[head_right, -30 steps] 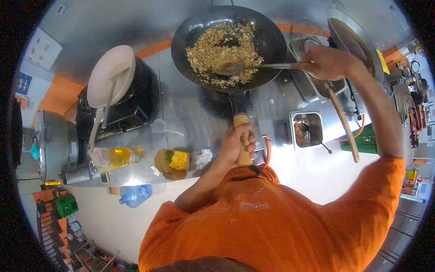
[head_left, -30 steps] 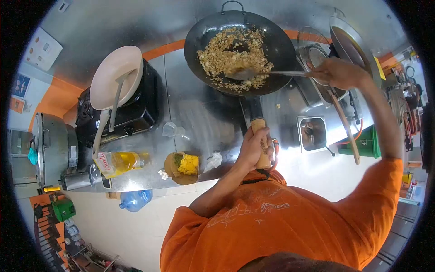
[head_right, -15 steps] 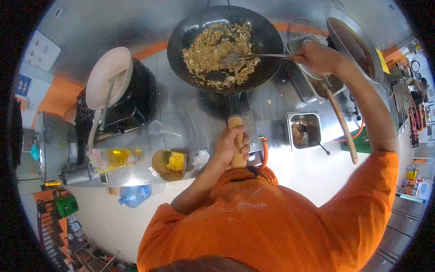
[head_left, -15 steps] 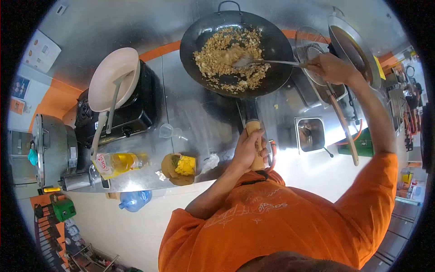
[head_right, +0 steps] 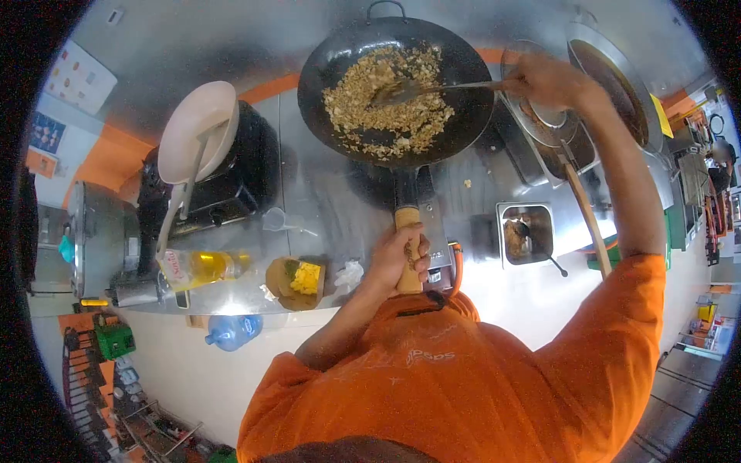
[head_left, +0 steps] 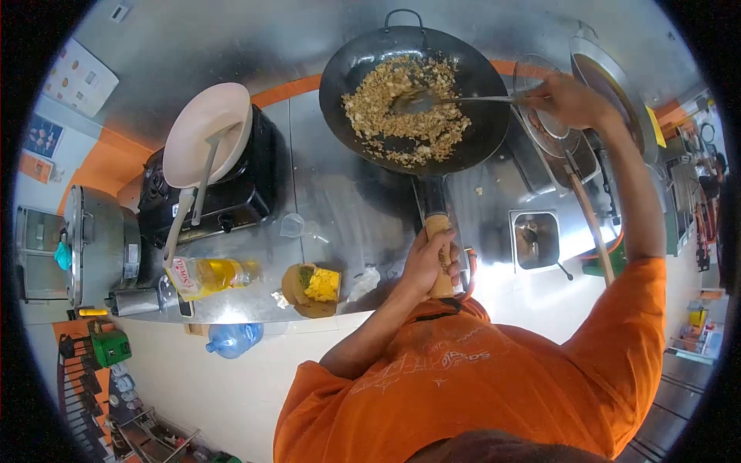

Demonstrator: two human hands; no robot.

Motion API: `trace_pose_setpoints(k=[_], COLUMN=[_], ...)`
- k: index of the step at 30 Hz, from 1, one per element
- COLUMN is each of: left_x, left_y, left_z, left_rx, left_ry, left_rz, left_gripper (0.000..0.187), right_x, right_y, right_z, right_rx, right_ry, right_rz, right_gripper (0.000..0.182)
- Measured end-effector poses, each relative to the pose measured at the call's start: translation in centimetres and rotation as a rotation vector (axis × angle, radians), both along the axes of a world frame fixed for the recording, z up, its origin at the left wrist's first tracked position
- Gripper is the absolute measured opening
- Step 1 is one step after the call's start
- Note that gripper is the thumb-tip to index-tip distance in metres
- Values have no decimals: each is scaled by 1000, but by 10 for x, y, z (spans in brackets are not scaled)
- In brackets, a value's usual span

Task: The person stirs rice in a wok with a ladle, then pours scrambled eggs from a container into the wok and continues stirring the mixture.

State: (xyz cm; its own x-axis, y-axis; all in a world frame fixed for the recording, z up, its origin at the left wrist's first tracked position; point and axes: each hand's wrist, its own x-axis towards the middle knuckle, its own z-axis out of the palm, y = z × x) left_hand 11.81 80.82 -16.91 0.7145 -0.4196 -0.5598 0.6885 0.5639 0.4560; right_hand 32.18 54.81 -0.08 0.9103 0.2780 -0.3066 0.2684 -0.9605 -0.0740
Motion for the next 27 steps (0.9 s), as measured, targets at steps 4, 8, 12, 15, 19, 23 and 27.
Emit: trace_pose_setpoints(k=[4,8,12,15,19,23,27], left_x=[-1,-28,-89,-109,-111,-115,-119], left_y=[1,9,-5,-40,-66,-62,-80], left_z=[-22,-49,-198,-248,-252,-249,-269], left_rx=[-131,-221,576,938,1106,1367,1122], left_ry=[-38,137,-440,-973,-984,-1183,-1015], left_rz=[11,261,-556,-458,-279,-157,-546], left_gripper=[26,31,35,33,30,29,57], right_x=[4,3,-12,-54,-52,-67,-64], right_y=[5,-19,-20,-5,22,32,26], right_z=[-14,-30,-22,6,-5,34,13], right_rx=[-117,58,37,-65,-119,-171,-142], right_ry=[-32,-203,8,88,107,117,162], right_rz=[-49,208,6,-131,-143,-279,-146], right_gripper=[30,35,31,33,34,33,33])
